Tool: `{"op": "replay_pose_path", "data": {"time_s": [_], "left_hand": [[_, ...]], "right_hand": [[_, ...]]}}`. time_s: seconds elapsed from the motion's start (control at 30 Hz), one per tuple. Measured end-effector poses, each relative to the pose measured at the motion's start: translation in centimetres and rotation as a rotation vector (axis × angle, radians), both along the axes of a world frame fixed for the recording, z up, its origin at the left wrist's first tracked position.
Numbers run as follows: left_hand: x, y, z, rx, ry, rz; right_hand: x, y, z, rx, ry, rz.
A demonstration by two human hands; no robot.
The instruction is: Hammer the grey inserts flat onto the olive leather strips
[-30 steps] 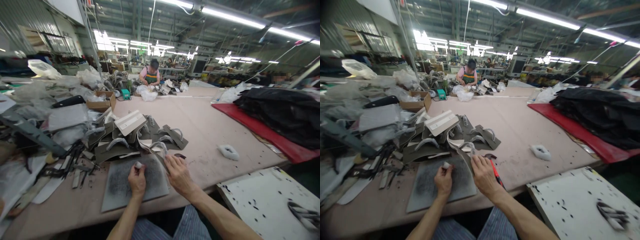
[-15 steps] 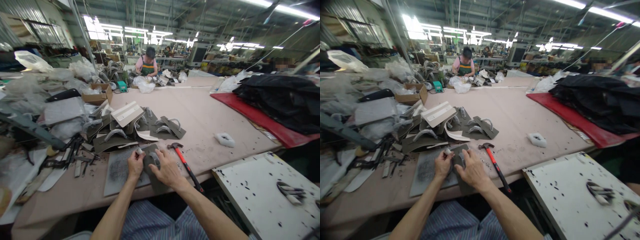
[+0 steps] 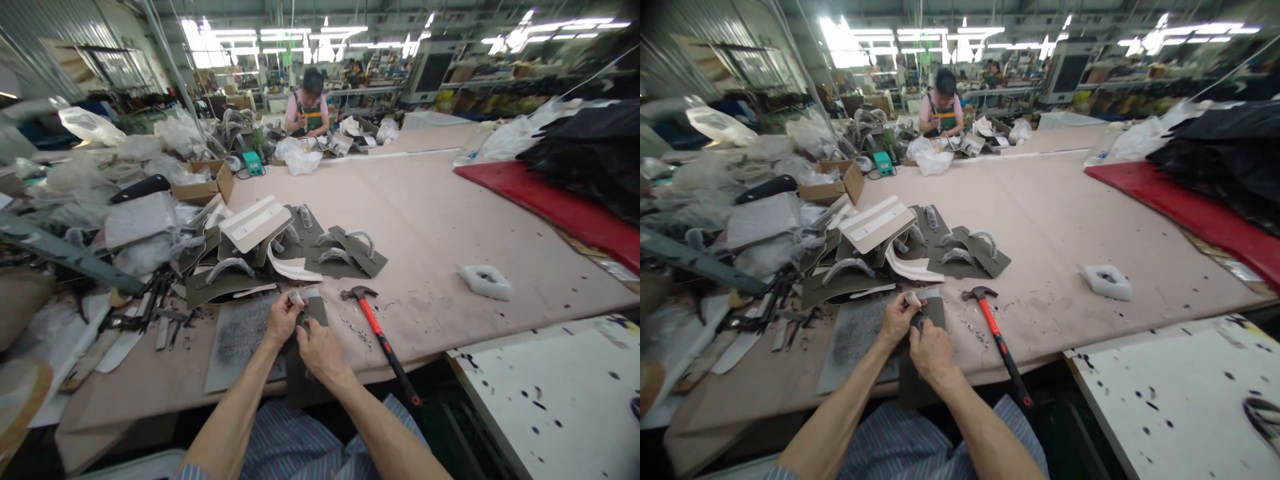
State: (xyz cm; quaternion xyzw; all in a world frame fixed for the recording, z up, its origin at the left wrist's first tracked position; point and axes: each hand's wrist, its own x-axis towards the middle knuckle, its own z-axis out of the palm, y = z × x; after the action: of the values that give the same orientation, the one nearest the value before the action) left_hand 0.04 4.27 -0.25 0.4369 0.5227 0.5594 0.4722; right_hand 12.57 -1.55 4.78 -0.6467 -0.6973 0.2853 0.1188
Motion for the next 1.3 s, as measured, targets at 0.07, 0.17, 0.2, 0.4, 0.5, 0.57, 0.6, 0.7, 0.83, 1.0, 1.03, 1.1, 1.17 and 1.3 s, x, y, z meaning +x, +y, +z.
{"op": "replay_pose_path", "data": {"time_s": [0.07, 0.17, 0.2, 0.4, 0.5, 0.57, 0.6, 0.7, 0.83, 1.0, 1.03, 1.1, 1.17, 1.3], "left_hand": [[0.1, 0.0, 0.0, -0.009, -0.004, -0.009], [0.1, -0.1, 0.0, -0.015, -0.015, -0.013], [0.1, -0.1, 0.1, -0.014, -0.011, -0.015], [0.3, 0.0, 0.1, -0.006, 0.081, -0.003], [0.3, 0.0, 0.0, -0.005, 0.087, -0.004], [0.3, 0.0, -0.1, -0.002, 0.096, -0.001], [0.3, 0.1, -0.2, -0.001, 0.110, 0.001], [0.4, 0.2, -0.8, 0.005, 0.184, 0.022], [0.8, 0.1, -1.6, 0.017, 0.282, 0.095], [1.0, -0.4, -1.2, 0.089, 0.441, 0.062], [1.0, -0.5, -0.9, 0.111, 0.481, 0.033], [0.9, -0.6, -0.4, 0.142, 0.535, -0.017], [0.8, -0.5, 0.0, 0.154, 0.545, -0.056], [0.6, -0.3, 0.1, 0.154, 0.545, -0.097]], "right_hand": [[0.8, 0.4, -0.3, -0.014, 0.092, 0.010], [2.0, 0.6, -0.5, -0.040, 0.245, 0.034], [2.5, 0.7, -0.6, -0.050, 0.292, 0.048], [7.6, 1.1, -2.1, 0.125, 0.227, -0.112], [11.7, 1.3, -3.5, 0.259, -0.060, -0.201], [14.0, 1.2, -4.2, 0.277, -0.259, -0.202], [14.9, 1.1, -4.5, 0.261, -0.334, -0.193], [16.2, 0.8, -4.7, 0.156, -0.398, -0.160], [16.2, 1.5, -4.0, -0.089, -0.071, -0.259], [14.9, 2.2, -2.1, -0.649, 0.791, -0.436], [14.4, 2.2, -1.6, -0.652, 0.821, -0.447], [13.4, 2.0, 0.0, -0.546, 0.807, -0.445], [12.5, 2.0, 1.9, -0.294, 0.725, -0.357], [11.2, 2.1, 5.2, 0.292, 0.278, -0.044]]}}
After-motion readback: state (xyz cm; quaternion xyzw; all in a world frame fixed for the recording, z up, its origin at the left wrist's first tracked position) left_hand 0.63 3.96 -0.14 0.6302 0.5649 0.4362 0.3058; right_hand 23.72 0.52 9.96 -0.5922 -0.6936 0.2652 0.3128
